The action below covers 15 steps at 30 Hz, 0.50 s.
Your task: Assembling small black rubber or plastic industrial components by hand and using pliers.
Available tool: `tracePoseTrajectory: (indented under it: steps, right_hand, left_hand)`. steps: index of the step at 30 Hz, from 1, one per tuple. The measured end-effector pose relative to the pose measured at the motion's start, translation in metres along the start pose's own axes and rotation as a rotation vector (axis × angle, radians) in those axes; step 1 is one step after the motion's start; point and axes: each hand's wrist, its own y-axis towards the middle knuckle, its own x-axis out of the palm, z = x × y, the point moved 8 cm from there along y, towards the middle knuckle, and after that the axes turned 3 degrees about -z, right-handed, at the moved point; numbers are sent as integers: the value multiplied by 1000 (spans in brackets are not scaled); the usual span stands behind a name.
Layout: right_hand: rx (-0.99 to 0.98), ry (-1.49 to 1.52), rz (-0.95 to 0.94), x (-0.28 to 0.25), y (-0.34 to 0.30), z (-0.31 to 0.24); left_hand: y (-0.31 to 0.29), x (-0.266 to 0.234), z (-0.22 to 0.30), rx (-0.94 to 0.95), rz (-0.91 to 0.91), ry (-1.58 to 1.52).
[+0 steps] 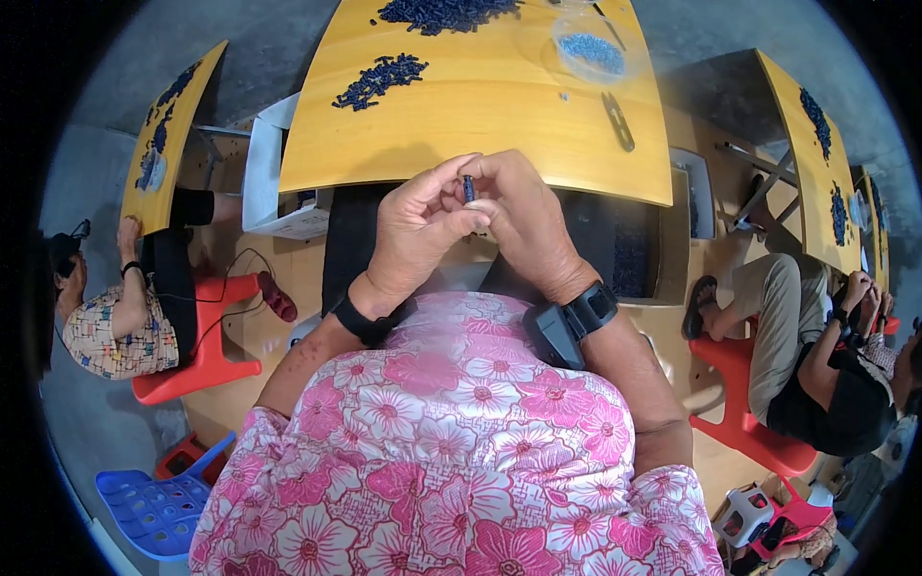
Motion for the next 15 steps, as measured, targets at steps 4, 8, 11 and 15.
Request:
tracePoseTrajectory:
  steps: [4, 8, 11, 15]
  right_hand:
    - [22, 15, -11, 1, -1, -3]
    - [37, 3, -8, 1, -2, -3]
    - [24, 23, -3, 1, -1, -5]
    - [20, 9, 8, 2, -1, -8]
  left_hand:
    - [0, -1, 4, 23, 13, -9]
    - [-3, -1, 10, 50, 20, 54]
    - [-3, -2, 13, 61, 34, 56]
    - [-5, -2, 15, 94, 45, 48]
